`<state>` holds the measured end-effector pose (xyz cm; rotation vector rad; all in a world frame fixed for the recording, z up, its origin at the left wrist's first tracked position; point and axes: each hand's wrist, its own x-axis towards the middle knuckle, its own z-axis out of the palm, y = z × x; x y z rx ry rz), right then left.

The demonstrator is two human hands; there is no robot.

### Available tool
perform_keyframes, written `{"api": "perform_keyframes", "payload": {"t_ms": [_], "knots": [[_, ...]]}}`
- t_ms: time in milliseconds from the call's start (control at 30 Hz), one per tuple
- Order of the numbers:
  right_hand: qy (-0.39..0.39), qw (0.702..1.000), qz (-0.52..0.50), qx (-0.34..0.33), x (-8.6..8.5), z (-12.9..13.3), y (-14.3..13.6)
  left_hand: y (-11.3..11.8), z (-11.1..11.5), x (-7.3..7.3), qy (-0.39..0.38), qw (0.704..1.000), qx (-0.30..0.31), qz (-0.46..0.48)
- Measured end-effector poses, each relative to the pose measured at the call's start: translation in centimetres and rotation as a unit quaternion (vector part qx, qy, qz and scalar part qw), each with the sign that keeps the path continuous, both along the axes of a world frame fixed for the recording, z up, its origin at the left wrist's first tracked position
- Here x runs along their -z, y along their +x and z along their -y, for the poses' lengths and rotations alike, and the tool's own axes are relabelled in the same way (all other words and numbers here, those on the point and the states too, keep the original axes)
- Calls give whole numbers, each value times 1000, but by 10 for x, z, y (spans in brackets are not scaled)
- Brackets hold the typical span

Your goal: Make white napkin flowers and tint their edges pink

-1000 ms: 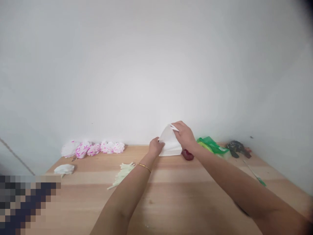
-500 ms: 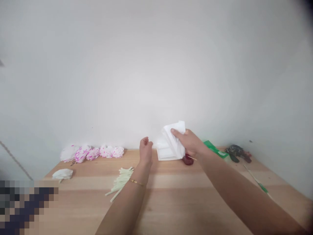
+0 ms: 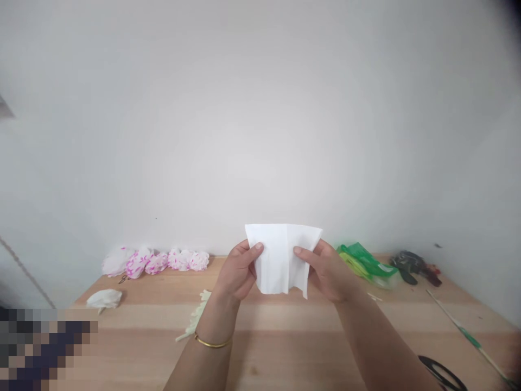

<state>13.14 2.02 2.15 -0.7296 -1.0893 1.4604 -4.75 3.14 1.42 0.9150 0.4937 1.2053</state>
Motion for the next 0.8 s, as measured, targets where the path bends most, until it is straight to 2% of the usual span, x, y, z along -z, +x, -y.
{"api": "perform_keyframes", "payload": {"t_ms": [100,133,200,267,300,333,367,467,533,600,700,800], "knots": [[18,1000,15,-3,-1,3,2,-1,-3,3,13,999,-25,-46],[31,999,29,-5,-2,4,3,0,-4,4,20,996,-52,-73],[51,997,66,1,-2,6,3,2,-6,8,34,974,-164,-153],[57,991,115,24,-1,8,4,4,-6,9,45,925,-299,-228],[58,988,141,39,-1,8,3,6,-5,8,49,905,-342,-248],[61,983,166,54,0,8,3,8,-2,6,53,899,-355,-252],[68,978,185,66,0,9,2,10,2,4,57,907,-339,-242],[108,968,209,83,-2,10,-5,20,18,-6,66,963,-188,-178],[133,962,226,81,-3,11,-9,26,28,-10,77,979,-114,-151],[145,951,259,80,-5,13,-13,31,33,-11,67,985,-94,-132],[147,936,306,91,-5,16,-16,31,33,-8,32,988,-103,-111],[135,936,307,105,-2,14,-13,24,29,-8,25,989,-102,-101]]}}
